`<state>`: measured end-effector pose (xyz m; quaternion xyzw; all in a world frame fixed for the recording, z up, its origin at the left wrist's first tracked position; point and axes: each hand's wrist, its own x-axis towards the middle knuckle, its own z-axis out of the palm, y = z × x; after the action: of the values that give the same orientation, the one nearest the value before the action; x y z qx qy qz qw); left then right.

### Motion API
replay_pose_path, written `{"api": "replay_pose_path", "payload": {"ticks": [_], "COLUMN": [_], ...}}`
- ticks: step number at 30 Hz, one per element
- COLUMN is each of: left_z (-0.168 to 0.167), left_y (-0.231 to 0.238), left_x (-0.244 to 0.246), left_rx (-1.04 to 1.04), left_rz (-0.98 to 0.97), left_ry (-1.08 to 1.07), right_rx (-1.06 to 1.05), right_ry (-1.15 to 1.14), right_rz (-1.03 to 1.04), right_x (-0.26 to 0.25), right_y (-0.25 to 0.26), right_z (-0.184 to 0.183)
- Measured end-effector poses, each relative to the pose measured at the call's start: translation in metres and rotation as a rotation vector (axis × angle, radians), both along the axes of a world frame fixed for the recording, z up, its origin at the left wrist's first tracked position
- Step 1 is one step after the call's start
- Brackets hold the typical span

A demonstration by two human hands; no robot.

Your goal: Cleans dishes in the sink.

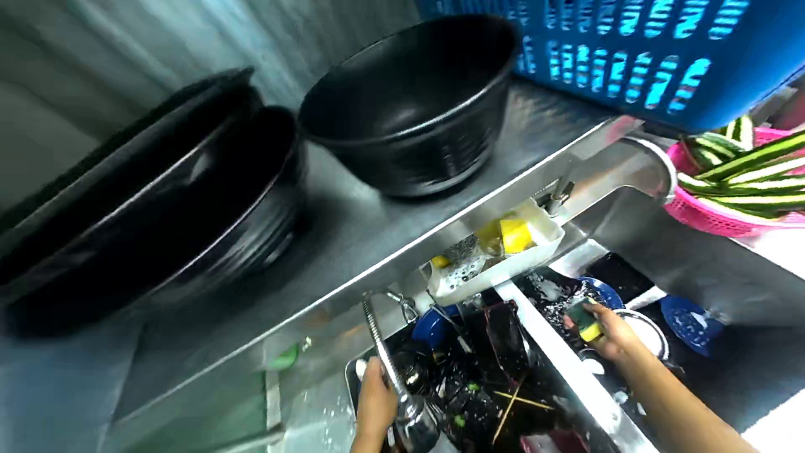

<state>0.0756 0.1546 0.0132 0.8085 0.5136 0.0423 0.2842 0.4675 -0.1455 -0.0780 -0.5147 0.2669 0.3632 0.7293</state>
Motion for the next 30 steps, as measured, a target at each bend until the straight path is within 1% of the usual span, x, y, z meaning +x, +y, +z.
{"api": "replay_pose_path", "payload": {"ticks": [2,3,6,8,11,13,15,17,18,20,21,23,25,28,29,30], "left_z": [0.022,0.03,0.04,0.033,0.025,0.033,0.045,0.043,0.032,-0.002,-0.014,-0.017,-0.004,0.024,0.025,0.018], "left_y": [-0.028,-0.043,-0.097,-0.137,-0.191,-0.209,-0.211,-0.212,-0.217,-0.231,-0.236,-0.238,-0.239,-0.225,-0.222,-0.222], "left_x": [-0.011,-0.016,-0.034,-0.044,-0.048,-0.043,-0.038,-0.042,-0.05,-0.074,-0.085,-0.092,-0.091,-0.071,-0.067,-0.066], "left_rx": [-0.125,-0.217,-0.611,-0.774,-0.883,-0.932,-0.986,-0.972,-0.898,-0.707,-0.688,-0.755,-0.811,-0.871,-0.896,-0.906], "left_rz": [0.141,0.24,0.554,0.649,0.699,0.751,0.741,0.723,0.734,0.719,0.711,0.695,0.671,0.657,0.678,0.727], "left_ry": [-0.128,-0.214,-0.486,-0.558,-0.636,-0.686,-0.751,-0.762,-0.699,-0.439,-0.326,-0.258,-0.309,-0.576,-0.67,-0.723], "right_rx": [0.021,0.041,0.105,0.123,0.073,0.036,0.017,0.004,-0.007,-0.027,-0.027,-0.019,-0.048,-0.078,-0.081,-0.084], "right_ry": [0.0,-0.002,-0.02,-0.013,-0.016,-0.014,-0.023,-0.042,-0.052,-0.073,-0.086,-0.132,-0.18,-0.227,-0.235,-0.246], "right_rz": [-0.019,-0.029,-0.048,-0.053,0.01,0.058,0.077,0.094,0.098,0.095,0.095,0.127,0.196,0.258,0.272,0.295], "right_x": [-0.016,-0.026,-0.057,-0.077,-0.103,-0.118,-0.125,-0.131,-0.136,-0.144,-0.146,-0.149,-0.158,-0.167,-0.171,-0.176], "right_y": [-0.015,-0.023,-0.049,-0.066,-0.09,-0.106,-0.12,-0.13,-0.135,-0.138,-0.138,-0.139,-0.145,-0.14,-0.138,-0.136], "right_z": [0.019,0.03,0.062,0.079,0.1,0.109,0.115,0.122,0.124,0.132,0.136,0.145,0.15,0.16,0.162,0.163]}}
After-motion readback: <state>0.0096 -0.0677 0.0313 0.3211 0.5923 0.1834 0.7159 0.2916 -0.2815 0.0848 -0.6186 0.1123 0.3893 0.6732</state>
